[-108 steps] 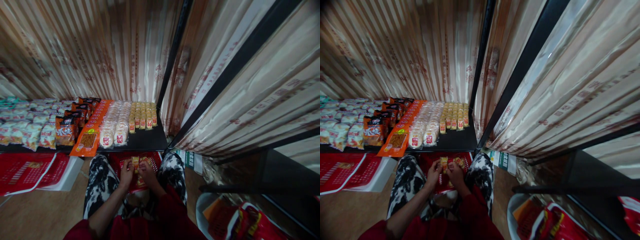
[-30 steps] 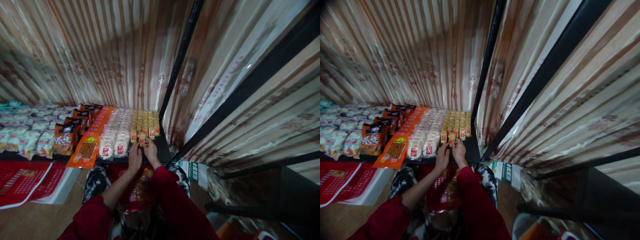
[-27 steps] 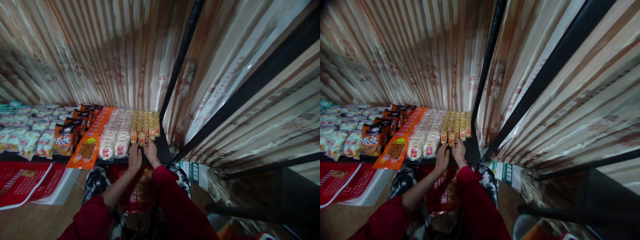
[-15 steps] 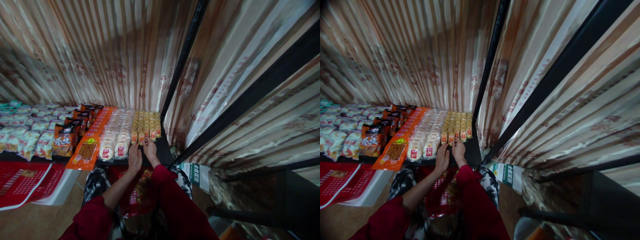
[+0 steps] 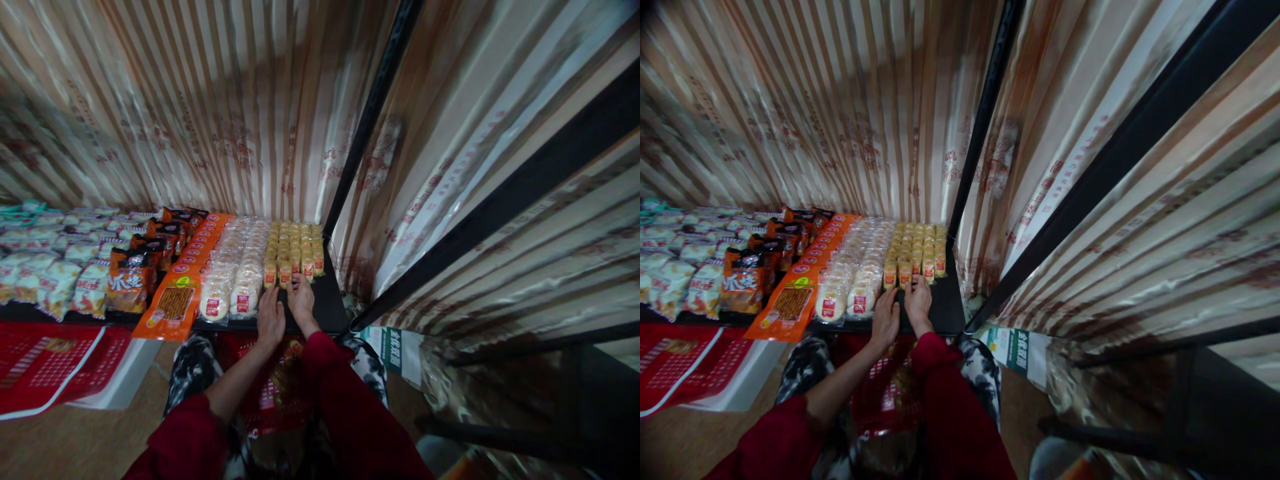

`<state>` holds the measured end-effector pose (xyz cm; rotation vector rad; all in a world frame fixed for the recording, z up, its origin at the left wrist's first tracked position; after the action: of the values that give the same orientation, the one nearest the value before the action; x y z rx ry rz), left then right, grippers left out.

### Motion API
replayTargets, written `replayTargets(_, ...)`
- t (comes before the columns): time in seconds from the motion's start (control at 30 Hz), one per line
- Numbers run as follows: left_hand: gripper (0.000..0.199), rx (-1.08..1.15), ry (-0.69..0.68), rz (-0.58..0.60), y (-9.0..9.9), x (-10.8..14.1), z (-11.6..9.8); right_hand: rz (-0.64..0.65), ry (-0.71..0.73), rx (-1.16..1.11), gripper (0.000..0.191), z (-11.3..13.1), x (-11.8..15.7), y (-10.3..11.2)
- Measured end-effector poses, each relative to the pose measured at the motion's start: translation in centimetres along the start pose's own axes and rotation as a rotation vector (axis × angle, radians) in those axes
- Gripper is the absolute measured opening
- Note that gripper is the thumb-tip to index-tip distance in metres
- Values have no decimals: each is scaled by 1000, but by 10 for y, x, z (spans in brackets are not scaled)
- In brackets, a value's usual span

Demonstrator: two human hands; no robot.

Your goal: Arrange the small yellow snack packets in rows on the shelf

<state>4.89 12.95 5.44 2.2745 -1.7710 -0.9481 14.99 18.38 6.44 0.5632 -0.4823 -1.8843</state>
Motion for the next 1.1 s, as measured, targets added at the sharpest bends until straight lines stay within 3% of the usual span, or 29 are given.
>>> replayTargets(0.4,44,-15,20,17,1,0,-2,103,-4,29,14,5,-4,-1)
replayTargets(0.67,45,-21,15,24,1,0,-2,40,10,21,17,3,0,-3)
replayTargets(1.1,46,-128,3,80,-2,1,-2,47,4,54,13,-2,-3,-9)
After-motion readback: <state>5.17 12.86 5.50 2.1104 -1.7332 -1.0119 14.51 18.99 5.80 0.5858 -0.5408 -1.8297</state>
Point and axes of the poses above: each hand's wrist, its own x-axis away from the middle knuckle, its own y-axis out of the back of the hand, z = x × y, the point moved 3 cm from there along -x, towards the middle knuckle, and after that the axes turned 8 degrees about -y, right-handed, at the moved point
